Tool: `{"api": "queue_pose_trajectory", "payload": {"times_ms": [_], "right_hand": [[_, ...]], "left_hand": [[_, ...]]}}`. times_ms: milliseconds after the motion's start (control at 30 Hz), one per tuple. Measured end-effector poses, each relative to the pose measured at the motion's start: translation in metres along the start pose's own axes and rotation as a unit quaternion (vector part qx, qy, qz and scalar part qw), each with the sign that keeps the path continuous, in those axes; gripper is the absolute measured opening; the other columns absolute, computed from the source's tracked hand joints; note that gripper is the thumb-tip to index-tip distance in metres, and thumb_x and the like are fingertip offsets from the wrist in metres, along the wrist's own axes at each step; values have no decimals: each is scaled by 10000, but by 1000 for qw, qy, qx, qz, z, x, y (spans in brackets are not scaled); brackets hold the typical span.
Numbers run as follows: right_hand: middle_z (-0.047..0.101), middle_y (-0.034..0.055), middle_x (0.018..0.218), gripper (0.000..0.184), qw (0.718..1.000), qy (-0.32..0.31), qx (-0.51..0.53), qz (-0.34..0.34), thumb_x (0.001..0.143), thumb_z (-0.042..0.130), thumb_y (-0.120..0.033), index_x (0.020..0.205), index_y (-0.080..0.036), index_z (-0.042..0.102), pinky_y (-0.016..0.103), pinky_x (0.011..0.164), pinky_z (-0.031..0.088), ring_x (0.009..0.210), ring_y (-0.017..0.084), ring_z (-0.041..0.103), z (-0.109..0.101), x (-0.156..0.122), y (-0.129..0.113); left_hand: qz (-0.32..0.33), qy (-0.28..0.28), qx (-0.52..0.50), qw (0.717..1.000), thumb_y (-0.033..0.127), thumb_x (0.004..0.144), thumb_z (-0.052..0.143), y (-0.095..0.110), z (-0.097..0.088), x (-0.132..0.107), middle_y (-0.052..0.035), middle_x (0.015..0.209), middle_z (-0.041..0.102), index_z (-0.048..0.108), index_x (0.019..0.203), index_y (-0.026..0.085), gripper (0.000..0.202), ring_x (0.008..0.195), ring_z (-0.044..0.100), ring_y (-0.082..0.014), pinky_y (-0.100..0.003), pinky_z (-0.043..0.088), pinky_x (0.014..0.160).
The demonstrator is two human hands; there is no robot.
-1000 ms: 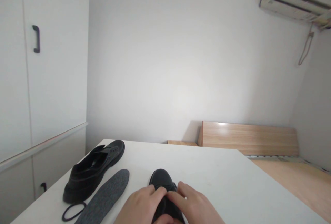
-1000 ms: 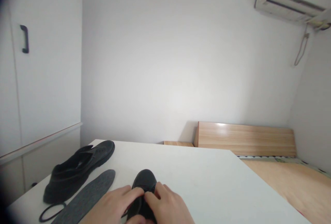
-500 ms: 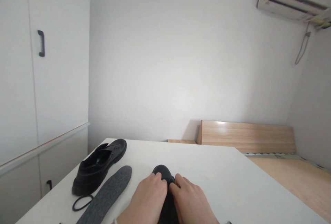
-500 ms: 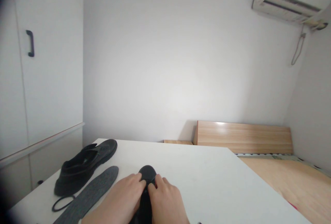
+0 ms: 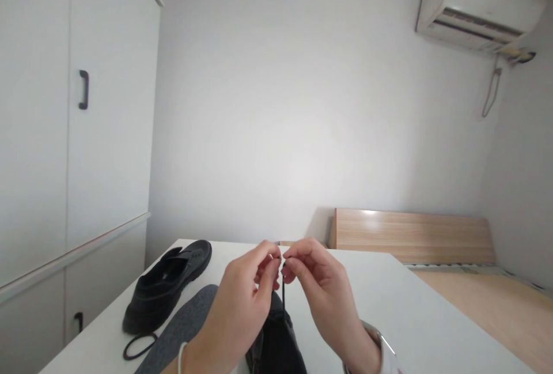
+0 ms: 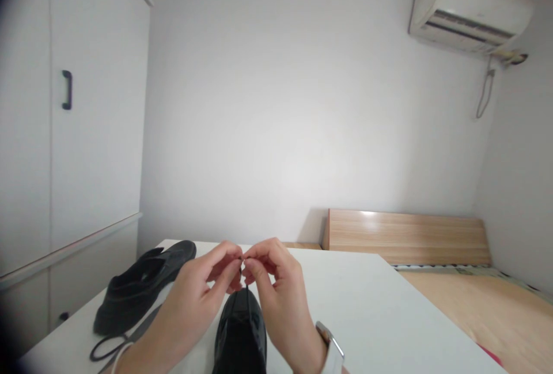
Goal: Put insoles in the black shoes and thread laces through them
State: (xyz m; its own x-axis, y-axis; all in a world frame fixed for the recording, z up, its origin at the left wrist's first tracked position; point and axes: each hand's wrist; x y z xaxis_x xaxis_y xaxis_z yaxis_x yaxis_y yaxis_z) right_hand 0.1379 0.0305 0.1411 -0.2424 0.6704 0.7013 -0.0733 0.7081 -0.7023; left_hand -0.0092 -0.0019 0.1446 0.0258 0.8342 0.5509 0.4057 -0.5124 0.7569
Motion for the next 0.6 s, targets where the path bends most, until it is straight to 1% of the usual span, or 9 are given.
{"api": "queue_pose_trajectory", "payload": {"times_ms": [100, 200, 267, 333, 400, 433, 500, 533, 600], "right_hand": [[622, 2, 796, 100, 1000, -3, -16, -22, 912, 592, -195, 838, -208, 657, 249, 636, 509, 699, 136, 600, 5, -3, 4], [615, -1, 794, 112, 993, 43, -73, -82, 887, 613, -154, 826, -220, 680, 252, 660, 477, 708, 135, 561, 7, 0, 5], [614, 8, 827, 116, 989, 69, -90, -98, 871, 626, -150, 809, -221, 692, 260, 679, 468, 724, 137, 554, 7, 5, 9], [619, 20, 855, 107, 992, 71, -72, -76, 877, 622, -178, 807, -216, 693, 270, 688, 469, 743, 144, 563, 8, 9, 18], [642, 26, 854, 79, 997, 61, -30, -23, 895, 617, -237, 891, -213, 692, 278, 683, 471, 747, 150, 577, 9, 11, 32], [656, 28, 847, 109, 999, 53, -3, 6, 894, 628, -276, 956, -210, 689, 278, 668, 473, 737, 153, 584, 9, 11, 39], [678, 37, 830, 237, 997, 26, 53, 56, 869, 667, -351, 1046, -195, 685, 267, 616, 471, 702, 153, 590, 8, 11, 52], [684, 40, 816, 277, 994, 12, 77, 73, 851, 688, -378, 1050, -186, 690, 259, 590, 467, 689, 153, 590, 7, 11, 57], [686, 40, 783, 277, 988, -1, 120, 93, 817, 722, -396, 986, -176, 711, 241, 552, 453, 668, 147, 582, 5, 10, 62]], "left_hand": [[-32, -22, -116, 993, 412, 937, 520, -11, 9, -1, 1, 759, 644, 573, 904, 220, 202, 708, 623, -163, -253, 489, 657], [-62, -51, -247, 966, 476, 887, 594, -17, 14, 3, 7, 730, 629, 559, 920, 203, 277, 687, 622, -163, -286, 516, 696], [-62, -52, -289, 954, 496, 878, 612, -21, 16, 9, 14, 714, 607, 559, 902, 192, 309, 675, 605, -153, -281, 500, 685], [-54, -31, -282, 957, 482, 886, 610, -25, 17, 15, 21, 696, 581, 562, 867, 184, 303, 677, 578, -142, -269, 469, 682], [-49, -18, -249, 967, 451, 901, 590, -29, 15, 20, 29, 674, 564, 567, 847, 180, 278, 677, 563, -140, -270, 452, 695], [-46, -15, -225, 973, 434, 909, 576, -30, 13, 23, 30, 666, 563, 572, 843, 179, 263, 676, 561, -141, -271, 447, 697], [-37, -17, -183, 982, 397, 916, 549, -31, 10, 26, 32, 657, 565, 585, 845, 179, 232, 668, 564, -145, -272, 444, 689], [-34, -18, -166, 985, 380, 916, 540, -30, 8, 27, 31, 660, 570, 589, 842, 181, 218, 667, 569, -147, -272, 446, 684], [-30, -20, -146, 989, 351, 908, 538, -29, 7, 29, 27, 679, 589, 596, 828, 186, 192, 680, 583, -151, -269, 452, 683]]}}
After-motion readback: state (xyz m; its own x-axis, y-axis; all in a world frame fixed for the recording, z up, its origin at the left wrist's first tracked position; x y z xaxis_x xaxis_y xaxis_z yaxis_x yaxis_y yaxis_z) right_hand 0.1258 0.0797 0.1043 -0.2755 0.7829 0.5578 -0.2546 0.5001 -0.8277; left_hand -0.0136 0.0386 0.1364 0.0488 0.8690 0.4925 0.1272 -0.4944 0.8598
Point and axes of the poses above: each hand's wrist, its own x-axis towards the middle knuckle, its own z-axis out of the palm, y = z × x
